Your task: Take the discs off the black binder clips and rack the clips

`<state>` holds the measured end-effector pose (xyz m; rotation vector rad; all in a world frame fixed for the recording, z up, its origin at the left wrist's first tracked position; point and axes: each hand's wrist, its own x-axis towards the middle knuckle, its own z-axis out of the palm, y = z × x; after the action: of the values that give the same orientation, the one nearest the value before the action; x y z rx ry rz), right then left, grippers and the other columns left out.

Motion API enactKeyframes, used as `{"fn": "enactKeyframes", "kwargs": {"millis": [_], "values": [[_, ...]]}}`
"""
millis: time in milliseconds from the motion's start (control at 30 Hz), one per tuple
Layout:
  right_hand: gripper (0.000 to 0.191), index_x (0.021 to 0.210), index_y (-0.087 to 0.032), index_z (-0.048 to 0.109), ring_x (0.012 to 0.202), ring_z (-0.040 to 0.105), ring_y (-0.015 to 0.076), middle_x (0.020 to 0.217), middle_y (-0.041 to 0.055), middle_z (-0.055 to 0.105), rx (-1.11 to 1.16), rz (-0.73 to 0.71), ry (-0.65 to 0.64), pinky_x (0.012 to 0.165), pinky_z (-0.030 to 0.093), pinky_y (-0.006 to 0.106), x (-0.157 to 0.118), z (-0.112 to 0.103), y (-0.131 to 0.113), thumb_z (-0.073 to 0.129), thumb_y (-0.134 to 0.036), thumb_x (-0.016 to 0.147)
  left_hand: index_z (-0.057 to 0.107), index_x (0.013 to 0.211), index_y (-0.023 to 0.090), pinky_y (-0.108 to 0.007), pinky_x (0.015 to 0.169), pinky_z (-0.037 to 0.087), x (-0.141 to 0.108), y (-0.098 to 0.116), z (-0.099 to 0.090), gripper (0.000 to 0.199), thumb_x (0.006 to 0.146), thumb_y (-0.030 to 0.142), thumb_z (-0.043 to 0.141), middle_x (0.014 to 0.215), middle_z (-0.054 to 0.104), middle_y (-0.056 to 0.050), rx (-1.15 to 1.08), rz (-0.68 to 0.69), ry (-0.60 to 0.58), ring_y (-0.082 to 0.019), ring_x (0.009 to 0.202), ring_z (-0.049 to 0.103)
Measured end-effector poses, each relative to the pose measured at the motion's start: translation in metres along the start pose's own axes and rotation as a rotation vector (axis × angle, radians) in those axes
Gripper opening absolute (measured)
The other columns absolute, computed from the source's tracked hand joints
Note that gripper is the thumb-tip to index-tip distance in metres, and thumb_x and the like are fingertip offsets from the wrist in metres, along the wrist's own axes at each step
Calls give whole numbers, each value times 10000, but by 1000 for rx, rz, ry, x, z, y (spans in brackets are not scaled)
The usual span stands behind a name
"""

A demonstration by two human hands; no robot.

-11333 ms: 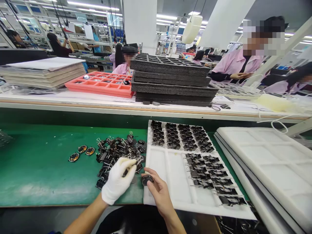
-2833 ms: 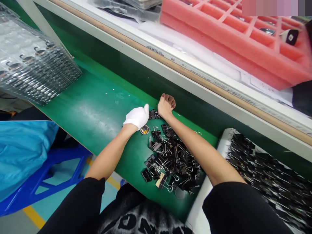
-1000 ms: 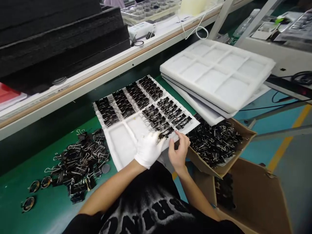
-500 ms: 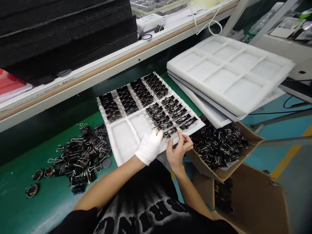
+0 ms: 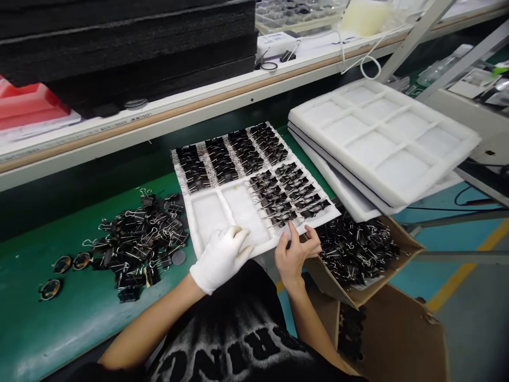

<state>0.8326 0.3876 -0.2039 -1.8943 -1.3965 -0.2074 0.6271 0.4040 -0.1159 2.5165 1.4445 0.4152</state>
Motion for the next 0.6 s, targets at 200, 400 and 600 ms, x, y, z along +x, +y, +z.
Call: {"fn": "enactKeyframes", "kwargs": {"millis": [200,400,600], "values": [[338,1200,-166,724,1212,426,387,1311,223,464,64,43,43,1006,378,597,5,2,9,519,-367,1022,618,1266,226,-395,844,569,-68,-17,-30,255,1031,311,564,1177,715,-76,-73,-31,32,-232,997,696],[209,1177,-173,597,1186,490,363,1218,202,488,200,-124,222,988,398,588,19,-1,-2,510,-254,1005,590,1370,260,-450,960,552,-142,-63,-52,384,988,229,612,1253,699,-100,45,-205,335,-281,1124,679],[297,1255,-191,587,1067,630,264,1086,106,673,360,-730,-213,956,425,434,24,1,-66,578,-97,974,462,1546,181,-601,1193,391,-211,-150,-46,683,902,284,664,1471,509,-225,350,-709,797,-412,1430,464]]}}
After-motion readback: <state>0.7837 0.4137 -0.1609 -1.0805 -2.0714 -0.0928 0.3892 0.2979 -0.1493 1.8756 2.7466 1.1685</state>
